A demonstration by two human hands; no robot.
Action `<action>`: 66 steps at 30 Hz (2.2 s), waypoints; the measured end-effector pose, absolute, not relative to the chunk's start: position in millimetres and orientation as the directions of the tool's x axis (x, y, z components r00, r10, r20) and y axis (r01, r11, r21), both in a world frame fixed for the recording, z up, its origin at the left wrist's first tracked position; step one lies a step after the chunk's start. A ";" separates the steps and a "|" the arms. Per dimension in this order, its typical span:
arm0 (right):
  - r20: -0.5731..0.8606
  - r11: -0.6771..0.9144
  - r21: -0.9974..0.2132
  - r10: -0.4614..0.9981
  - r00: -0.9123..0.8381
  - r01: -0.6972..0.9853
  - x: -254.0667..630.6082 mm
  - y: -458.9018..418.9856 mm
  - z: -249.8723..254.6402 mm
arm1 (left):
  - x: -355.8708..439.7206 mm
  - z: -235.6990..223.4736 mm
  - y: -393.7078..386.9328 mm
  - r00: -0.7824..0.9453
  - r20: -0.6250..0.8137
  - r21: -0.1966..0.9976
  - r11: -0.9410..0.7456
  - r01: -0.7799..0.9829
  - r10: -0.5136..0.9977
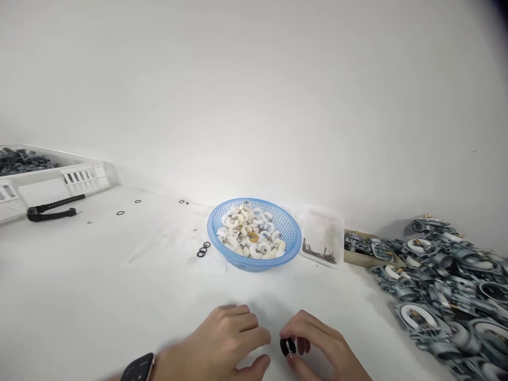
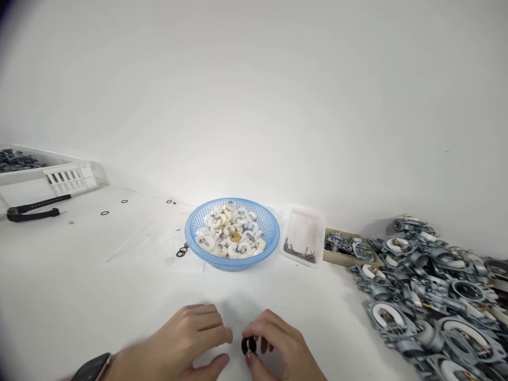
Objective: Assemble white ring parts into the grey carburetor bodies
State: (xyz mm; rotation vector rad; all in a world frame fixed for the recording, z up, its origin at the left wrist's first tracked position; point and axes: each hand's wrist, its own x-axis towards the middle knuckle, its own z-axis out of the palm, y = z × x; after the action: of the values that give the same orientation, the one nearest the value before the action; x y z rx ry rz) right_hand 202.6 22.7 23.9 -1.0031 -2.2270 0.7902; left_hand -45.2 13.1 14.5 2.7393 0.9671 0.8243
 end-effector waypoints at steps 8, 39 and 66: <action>0.151 0.335 -0.866 0.882 -0.446 0.370 190.4 8.6 31.2 | -45.3 14.4 7.7 0.612 0.497 0.375 -0.788 0.488 0.616; 0.336 0.468 -0.822 0.859 -0.387 0.325 190.8 8.1 3.6 | -37.5 25.5 18.2 0.665 0.564 0.146 -0.852 0.503 0.489; 0.367 0.586 -0.732 0.769 -0.523 0.347 191.2 2.1 22.5 | -38.1 28.2 12.8 0.675 0.557 0.268 -0.874 0.405 0.484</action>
State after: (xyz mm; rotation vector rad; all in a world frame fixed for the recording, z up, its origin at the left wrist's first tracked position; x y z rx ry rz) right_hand 191.2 2.1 22.5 -0.8831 -2.1210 0.7811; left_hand -38.1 12.8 28.2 2.7625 0.7364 0.9720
